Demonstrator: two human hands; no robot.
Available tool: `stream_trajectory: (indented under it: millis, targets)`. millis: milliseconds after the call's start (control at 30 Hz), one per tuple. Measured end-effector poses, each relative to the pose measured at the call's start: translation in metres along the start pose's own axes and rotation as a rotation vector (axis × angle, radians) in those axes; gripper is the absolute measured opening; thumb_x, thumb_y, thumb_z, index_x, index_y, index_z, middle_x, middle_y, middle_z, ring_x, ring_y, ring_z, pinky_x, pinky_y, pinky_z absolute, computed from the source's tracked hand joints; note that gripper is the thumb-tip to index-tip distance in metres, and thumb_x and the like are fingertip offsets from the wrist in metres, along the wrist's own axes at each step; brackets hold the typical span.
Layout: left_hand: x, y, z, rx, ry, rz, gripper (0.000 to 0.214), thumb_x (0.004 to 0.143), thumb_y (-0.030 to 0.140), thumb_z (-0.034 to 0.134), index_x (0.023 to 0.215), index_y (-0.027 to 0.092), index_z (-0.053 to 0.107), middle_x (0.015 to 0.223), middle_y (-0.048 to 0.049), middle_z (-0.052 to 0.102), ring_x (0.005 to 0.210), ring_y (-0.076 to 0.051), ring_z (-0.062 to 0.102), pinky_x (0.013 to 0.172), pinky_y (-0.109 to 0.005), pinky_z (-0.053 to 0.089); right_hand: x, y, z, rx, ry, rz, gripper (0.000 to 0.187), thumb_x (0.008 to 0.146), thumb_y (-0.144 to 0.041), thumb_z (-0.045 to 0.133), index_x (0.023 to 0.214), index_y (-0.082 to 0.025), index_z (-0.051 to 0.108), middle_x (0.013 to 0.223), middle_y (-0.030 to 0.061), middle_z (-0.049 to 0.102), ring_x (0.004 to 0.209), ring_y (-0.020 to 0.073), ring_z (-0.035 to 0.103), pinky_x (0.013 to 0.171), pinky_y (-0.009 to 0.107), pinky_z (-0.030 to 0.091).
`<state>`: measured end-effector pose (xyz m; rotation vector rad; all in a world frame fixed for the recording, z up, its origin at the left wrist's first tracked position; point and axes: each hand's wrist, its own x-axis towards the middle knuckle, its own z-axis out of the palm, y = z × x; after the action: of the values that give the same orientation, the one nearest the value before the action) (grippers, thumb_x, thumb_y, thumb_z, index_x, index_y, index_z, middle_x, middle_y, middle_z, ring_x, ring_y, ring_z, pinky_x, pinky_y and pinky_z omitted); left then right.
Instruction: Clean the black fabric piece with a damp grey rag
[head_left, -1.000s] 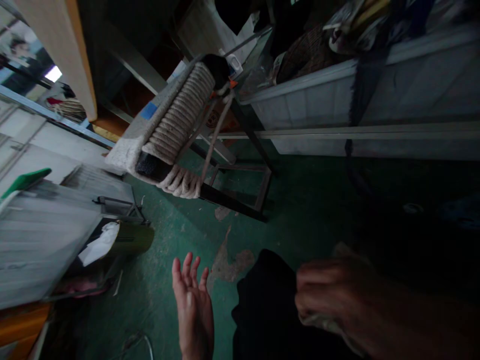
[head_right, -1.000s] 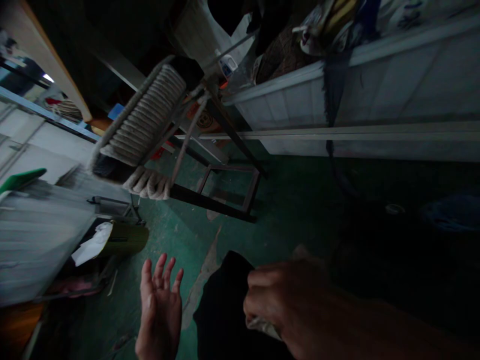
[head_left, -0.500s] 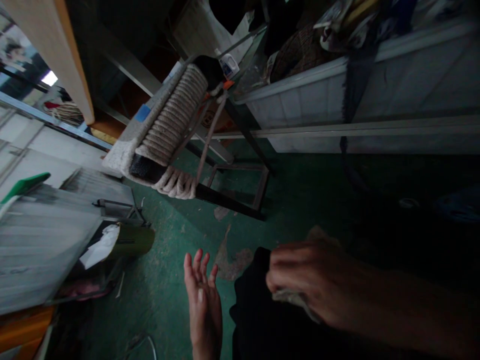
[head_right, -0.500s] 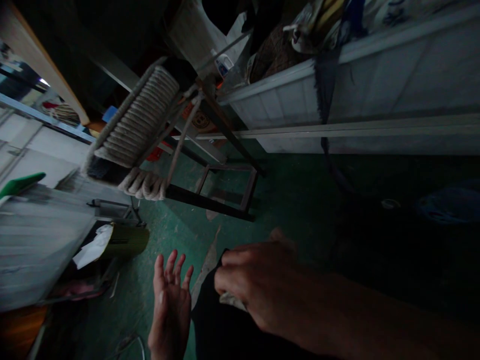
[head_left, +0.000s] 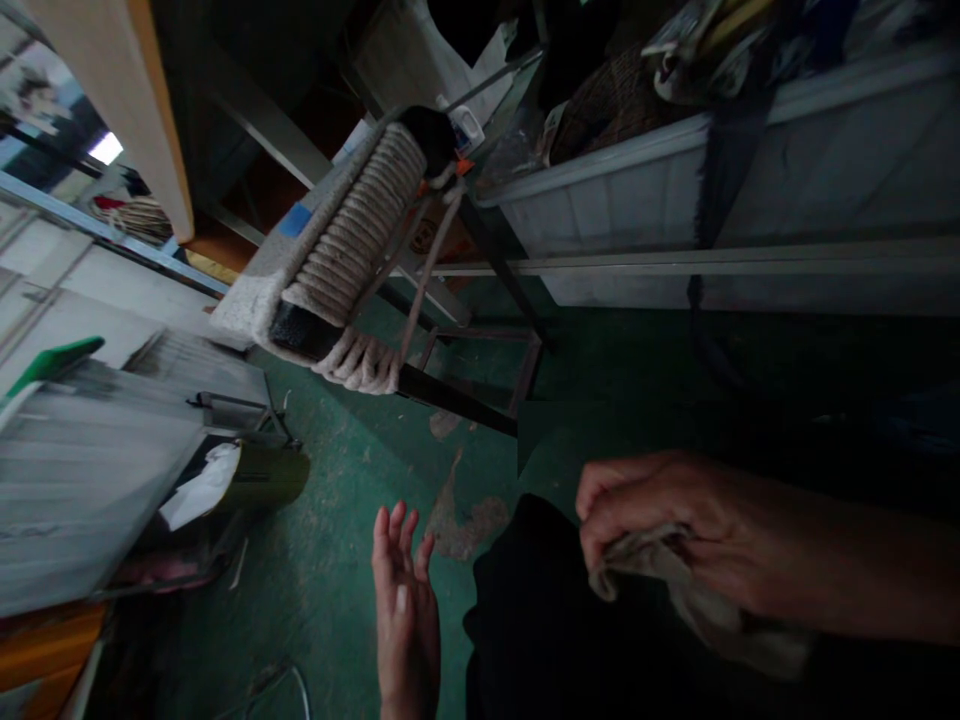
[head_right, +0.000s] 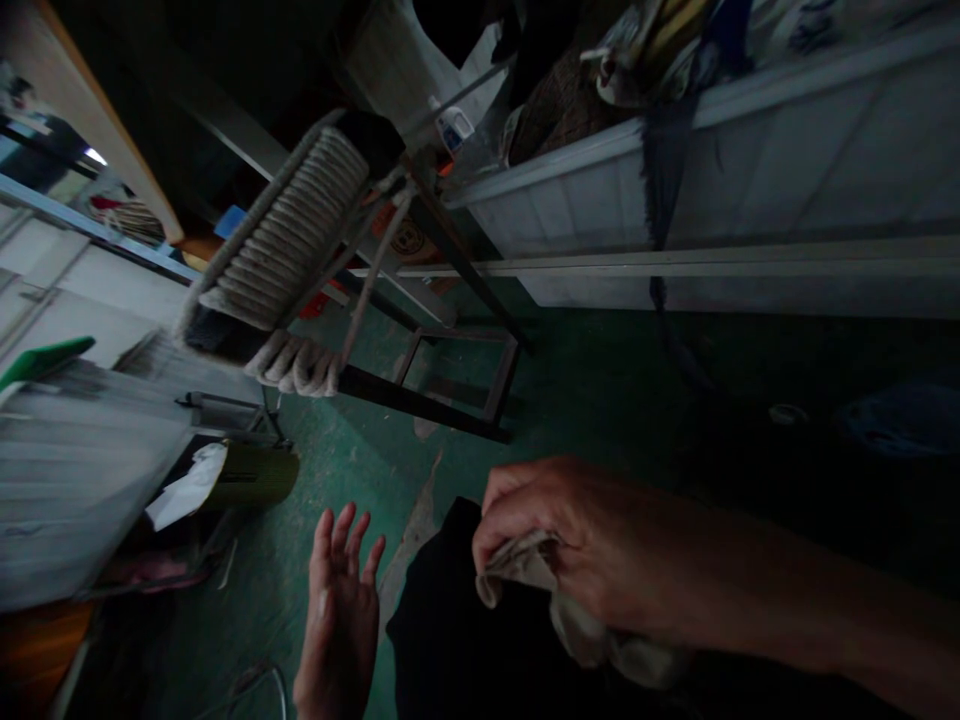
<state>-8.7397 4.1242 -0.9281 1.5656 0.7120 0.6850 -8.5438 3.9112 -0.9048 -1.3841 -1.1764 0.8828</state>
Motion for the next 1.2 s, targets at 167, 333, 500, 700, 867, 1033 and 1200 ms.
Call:
stream_trajectory:
  millis: [167, 333, 500, 700, 867, 1033, 1200]
  targets:
    - [-0.004, -0.001, -0.005, -0.005, -0.009, -0.002, 0.058, 0.075, 0.051, 0.049, 0.129, 0.032, 0.038, 0.142, -0.004, 0.029, 0.132, -0.025, 0.023, 0.104, -0.045, 0.024, 0.026, -0.014, 0.016, -0.132, -0.049, 0.05, 0.023, 0.069, 0.0, 0.046, 0.075, -0.02, 0.055, 0.069, -0.0054, 0.057, 0.064, 0.0077, 0.051, 0.054, 0.021, 0.029]
    - [-0.004, 0.002, -0.002, 0.002, 0.002, -0.012, 0.056, 0.074, 0.051, 0.051, 0.126, 0.034, 0.041, 0.142, -0.0035, 0.031, 0.132, -0.026, 0.023, 0.104, -0.046, 0.024, 0.035, -0.014, 0.021, -0.301, -0.042, -0.075, 0.014, 0.071, -0.005, 0.048, 0.065, -0.016, 0.054, 0.065, -0.0021, 0.054, 0.058, 0.0086, 0.046, 0.05, 0.025, 0.023]
    - [-0.006, 0.008, -0.002, -0.014, 0.029, -0.03, 0.053, 0.076, 0.048, 0.051, 0.126, 0.031, 0.043, 0.142, -0.0044, 0.031, 0.131, -0.025, 0.025, 0.105, -0.044, 0.025, 0.004, 0.002, 0.02, -0.345, -0.146, 0.017, 0.015, 0.071, -0.006, 0.048, 0.067, -0.017, 0.058, 0.069, -0.0013, 0.057, 0.059, 0.0109, 0.051, 0.051, 0.026, 0.026]
    - [-0.006, 0.002, -0.004, 0.002, 0.0, -0.029, 0.053, 0.077, 0.05, 0.049, 0.126, 0.033, 0.042, 0.142, -0.0029, 0.031, 0.132, -0.024, 0.024, 0.105, -0.044, 0.025, 0.019, -0.009, 0.017, -0.205, -0.056, -0.038, 0.025, 0.066, 0.003, 0.045, 0.069, -0.018, 0.058, 0.073, -0.0026, 0.058, 0.063, 0.0079, 0.051, 0.053, 0.022, 0.028]
    - [-0.007, 0.003, -0.01, 0.008, -0.01, -0.025, 0.054, 0.076, 0.052, 0.049, 0.126, 0.033, 0.042, 0.142, -0.0035, 0.03, 0.132, -0.025, 0.023, 0.105, -0.044, 0.025, 0.043, -0.019, 0.02, -0.276, -0.097, -0.126, 0.017, 0.071, -0.002, 0.047, 0.061, -0.015, 0.051, 0.065, -0.0031, 0.052, 0.06, 0.0075, 0.046, 0.052, 0.023, 0.024]
    - [-0.005, 0.0, -0.013, -0.022, -0.004, -0.041, 0.054, 0.075, 0.052, 0.052, 0.125, 0.033, 0.044, 0.142, -0.0036, 0.032, 0.132, -0.025, 0.024, 0.105, -0.043, 0.024, 0.017, -0.003, 0.018, -0.311, -0.141, 0.067, 0.021, 0.065, 0.0, 0.046, 0.067, -0.016, 0.059, 0.071, -0.0001, 0.057, 0.062, 0.0105, 0.05, 0.051, 0.024, 0.026]
    - [-0.006, -0.007, -0.008, -0.021, -0.02, -0.059, 0.052, 0.077, 0.05, 0.05, 0.126, 0.034, 0.043, 0.143, -0.0023, 0.03, 0.133, -0.024, 0.023, 0.105, -0.043, 0.025, 0.01, -0.004, 0.022, -0.176, 0.025, 0.059, 0.028, 0.061, 0.003, 0.043, 0.071, -0.019, 0.057, 0.074, -0.0038, 0.057, 0.067, 0.0087, 0.051, 0.055, 0.022, 0.029]
